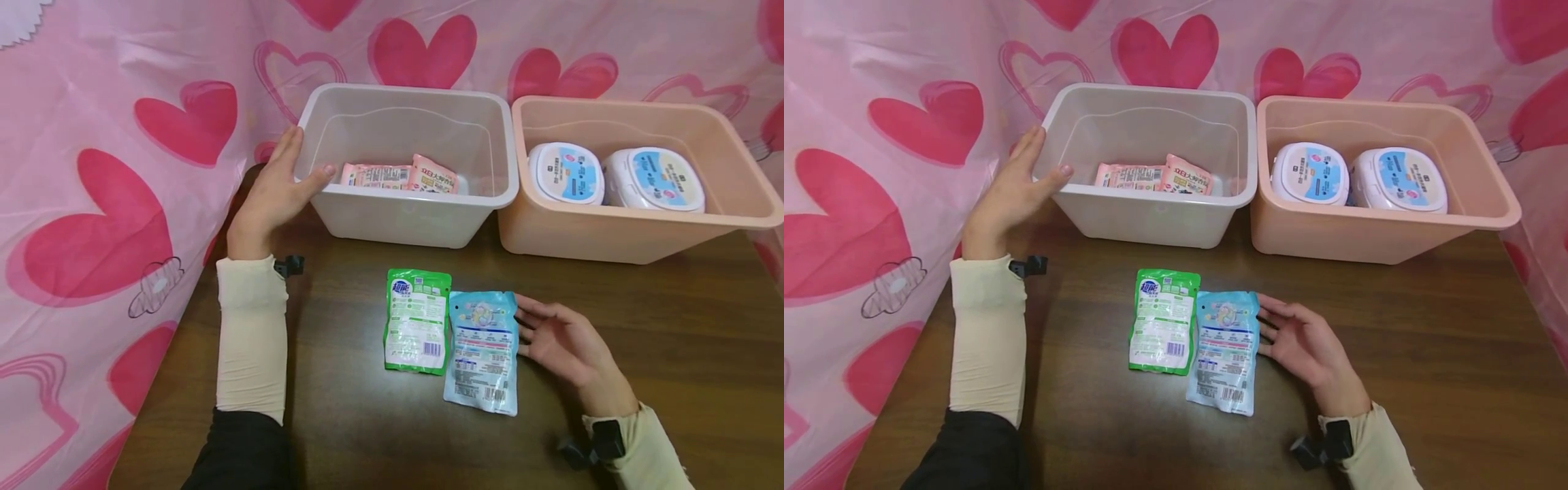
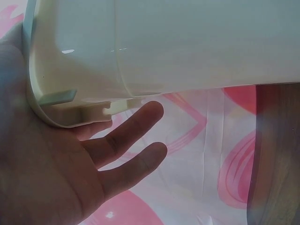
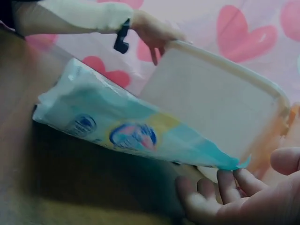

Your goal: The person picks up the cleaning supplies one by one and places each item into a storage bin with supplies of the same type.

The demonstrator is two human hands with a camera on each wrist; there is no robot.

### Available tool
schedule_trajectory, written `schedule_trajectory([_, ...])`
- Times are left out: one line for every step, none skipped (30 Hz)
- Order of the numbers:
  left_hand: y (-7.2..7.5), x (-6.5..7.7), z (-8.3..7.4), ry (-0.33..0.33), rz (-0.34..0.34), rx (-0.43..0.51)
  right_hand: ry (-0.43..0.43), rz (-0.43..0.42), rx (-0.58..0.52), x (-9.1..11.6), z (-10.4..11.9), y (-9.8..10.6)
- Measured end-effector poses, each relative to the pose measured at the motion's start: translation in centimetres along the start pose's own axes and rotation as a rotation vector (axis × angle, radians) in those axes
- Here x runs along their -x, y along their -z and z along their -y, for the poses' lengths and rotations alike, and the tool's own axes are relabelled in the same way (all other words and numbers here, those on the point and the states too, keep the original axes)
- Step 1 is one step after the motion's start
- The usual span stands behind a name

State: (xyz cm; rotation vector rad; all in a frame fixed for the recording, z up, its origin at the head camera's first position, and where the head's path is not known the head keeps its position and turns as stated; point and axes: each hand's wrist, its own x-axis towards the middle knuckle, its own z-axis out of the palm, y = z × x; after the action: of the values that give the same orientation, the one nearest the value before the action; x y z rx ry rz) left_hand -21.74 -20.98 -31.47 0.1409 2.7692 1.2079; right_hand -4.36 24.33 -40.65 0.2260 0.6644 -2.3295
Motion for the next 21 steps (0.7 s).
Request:
schedule_trajectory([0.0, 0.0, 0.0, 0.001, 0.002, 0.004, -0.001, 0.008, -0.002, -0.1, -0.2, -0.1])
schedule_trajectory([0.0, 0.0, 0.0, -0.002, 0.003, 0.006, -0.002, 0.017, -0.010, -0.1, -0.3, -0.1])
schedule_trajectory([0.0, 0.0, 0.1, -0.004, 0.004, 0.007, -0.004, 0.024, -0.016, -0.2, -0.5, -0.1])
schedule_trajectory([0.1, 0.0, 0.1, -0.003, 0.006, 0.008, -0.006, 0.029, -0.025, -0.2, -0.6, -0.2])
schedule_trajectory([0.1, 0.0, 0.1, -0.005, 0.006, 0.005, -0.008, 0.031, -0.028, -0.2, -0.7, -0.3])
schedule_trajectory([0.1, 0.0, 0.1, -0.003, 0.006, 0.007, -0.012, 0.033, -0.032, -0.2, -0.8, -0.3])
schedule_trajectory([0.1, 0.0, 0.1, -0.002, 0.006, 0.006, -0.013, 0.043, -0.037, -0.2, -0.9, -0.3])
schedule_trajectory([0.1, -0.1, 0.1, -0.002, 0.005, 0.007, -0.014, 0.059, -0.040, -0.3, -1.0, -0.3])
schedule_trajectory([0.1, -0.1, 0.1, -0.003, 0.004, 0.007, -0.013, 0.071, -0.037, -0.3, -1.1, -0.2])
schedule_trajectory([0.1, -0.1, 0.1, -0.002, 0.004, 0.010, -0.009, 0.082, -0.025, -0.3, -1.3, -0.2])
schedule_trajectory([0.1, -0.1, 0.1, -0.003, 0.002, 0.011, -0.003, 0.094, -0.010, -0.4, -1.4, -0.2])
schedule_trajectory([0.1, -0.1, 0.1, -0.004, 0.001, 0.012, 0.003, 0.103, 0.009, -0.4, -1.6, -0.1])
schedule_trajectory([0.1, -0.1, 0.1, -0.007, -0.001, 0.009, 0.011, 0.112, 0.037, -0.4, -1.7, -0.1])
schedule_trajectory([0.1, -0.1, 0.1, -0.007, -0.001, 0.010, 0.016, 0.109, 0.072, -0.5, -1.8, -0.2])
schedule_trajectory([0.1, -0.1, 0.1, -0.007, -0.001, 0.009, 0.017, 0.094, 0.110, -0.4, -1.9, -0.4])
schedule_trajectory([0.0, -0.1, 0.1, -0.006, -0.002, 0.009, 0.016, 0.081, 0.150, -0.4, -2.0, -0.6])
schedule_trajectory([0.0, -0.1, 0.1, -0.005, -0.001, 0.008, 0.007, 0.069, 0.189, -0.3, -2.1, -0.8])
schedule_trajectory([0.0, -0.1, 0.1, -0.003, 0.000, 0.007, -0.003, 0.051, 0.228, -0.3, -2.2, -1.0])
schedule_trajectory([0.1, -0.1, 0.1, -0.002, 0.000, 0.007, -0.016, 0.034, 0.266, -0.3, -2.4, -1.2])
schedule_trajectory([0.1, -0.1, 0.0, 0.002, 0.001, 0.009, -0.029, 0.015, 0.302, -0.3, -2.5, -1.5])
schedule_trajectory([0.1, -0.1, 0.0, 0.002, 0.001, 0.007, -0.039, -0.007, 0.341, -0.3, -2.6, -1.7])
